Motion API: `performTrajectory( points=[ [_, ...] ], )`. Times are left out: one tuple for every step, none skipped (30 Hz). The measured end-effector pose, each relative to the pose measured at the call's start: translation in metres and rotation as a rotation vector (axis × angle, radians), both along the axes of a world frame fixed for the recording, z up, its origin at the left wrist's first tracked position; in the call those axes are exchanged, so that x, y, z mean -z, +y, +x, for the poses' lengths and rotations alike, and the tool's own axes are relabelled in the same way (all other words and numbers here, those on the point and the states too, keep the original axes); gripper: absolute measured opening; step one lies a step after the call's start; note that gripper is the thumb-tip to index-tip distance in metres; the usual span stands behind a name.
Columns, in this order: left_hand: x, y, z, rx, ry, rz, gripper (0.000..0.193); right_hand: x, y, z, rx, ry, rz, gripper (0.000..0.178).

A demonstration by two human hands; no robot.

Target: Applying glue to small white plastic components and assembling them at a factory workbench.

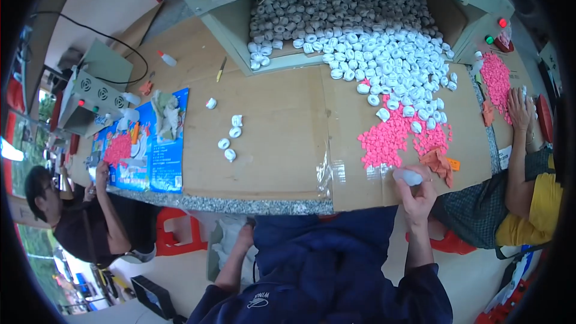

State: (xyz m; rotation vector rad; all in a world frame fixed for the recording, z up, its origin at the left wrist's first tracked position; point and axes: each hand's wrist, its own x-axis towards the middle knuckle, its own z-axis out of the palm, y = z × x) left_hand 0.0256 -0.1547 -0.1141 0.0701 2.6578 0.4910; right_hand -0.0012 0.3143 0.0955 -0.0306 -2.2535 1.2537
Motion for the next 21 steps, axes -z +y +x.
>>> performTrajectory(
  points=[
    [-0.052, 0.017, -0.014, 0.082, -0.178, -0.186, 0.036, 0.000, 0.000, 0.007, 0.059, -0.030, -0.065, 0.026],
    [-0.127, 0.043, -0.040, 0.157, -0.357, -0.374, 0.036, 0.003, -0.003, 0.011, 0.113, -0.061, -0.130, 0.025],
    [-0.179, 0.057, -0.049, 0.165, -0.376, -0.076, 0.032, 0.004, -0.010, 0.012, 0.103, -0.046, -0.137, 0.025],
    [-0.221, 0.071, -0.057, 0.171, -0.383, 0.227, 0.029, 0.009, -0.018, 0.009, 0.103, -0.041, -0.364, 0.025],
    [-0.256, 0.093, -0.070, 0.183, -0.363, 0.459, 0.027, 0.013, -0.023, 0.006, 0.104, -0.042, -0.590, 0.025],
    [-0.282, 0.119, -0.089, 0.203, -0.345, 0.689, 0.024, 0.013, -0.026, 0.004, 0.101, -0.033, -0.590, 0.025],
    [-0.297, 0.141, -0.114, 0.369, -0.043, 0.544, 0.023, 0.012, -0.030, 0.004, 0.119, 0.002, -0.631, 0.024],
    [-0.310, 0.167, -0.138, 0.335, 0.113, 0.525, 0.024, 0.011, -0.035, 0.003, 0.125, 0.037, -0.676, 0.024],
    [-0.296, 0.180, -0.177, 0.404, 0.384, 0.479, 0.025, 0.010, -0.042, 0.004, 0.109, 0.046, -0.675, 0.024],
    [-0.291, 0.201, -0.215, 0.410, 0.603, 0.486, 0.027, 0.012, -0.047, 0.006, 0.142, 0.022, -0.668, 0.024],
    [-0.275, 0.214, -0.263, 0.466, 0.807, 0.453, 0.031, 0.014, -0.051, 0.004, 0.166, 0.002, -0.661, 0.023],
    [-0.264, 0.227, -0.308, 0.473, 0.906, 0.451, 0.040, 0.020, -0.052, 0.000, 0.224, 0.056, -0.400, 0.022],
    [-0.257, 0.241, -0.344, 0.473, 0.913, 0.373, 0.047, 0.020, -0.054, -0.002, 0.240, 0.066, -0.392, 0.022],
    [-0.252, 0.256, -0.372, 0.477, 0.913, 0.300, 0.054, 0.019, -0.054, -0.004, 0.255, 0.083, -0.289, 0.023],
    [-0.250, 0.272, -0.391, 0.498, 0.907, 0.322, 0.054, 0.019, -0.053, -0.005, 0.273, 0.092, -0.184, 0.024],
    [-0.245, 0.284, -0.405, 0.587, 0.983, 0.200, 0.061, 0.024, -0.052, -0.006, 0.283, 0.079, -0.170, 0.025],
    [-0.241, 0.299, -0.413, 0.684, 1.051, 0.084, 0.068, 0.022, -0.052, -0.006, 0.318, 0.065, -0.161, 0.025],
    [-0.235, 0.312, -0.419, 0.692, 0.990, 0.065, 0.074, 0.017, -0.052, -0.006, 0.339, 0.058, -0.105, 0.025],
    [-0.233, 0.321, -0.424, 0.716, 0.973, 0.086, 0.074, 0.014, -0.053, -0.008, 0.356, 0.049, -0.052, 0.025],
    [-0.232, 0.326, -0.428, 0.748, 0.889, 0.136, 0.074, 0.013, -0.055, -0.010, 0.381, 0.032, -0.048, 0.025],
    [-0.233, 0.333, -0.427, 0.784, 0.798, 0.188, 0.074, 0.013, -0.055, -0.012, 0.408, 0.048, 0.008, 0.025]
  ],
)
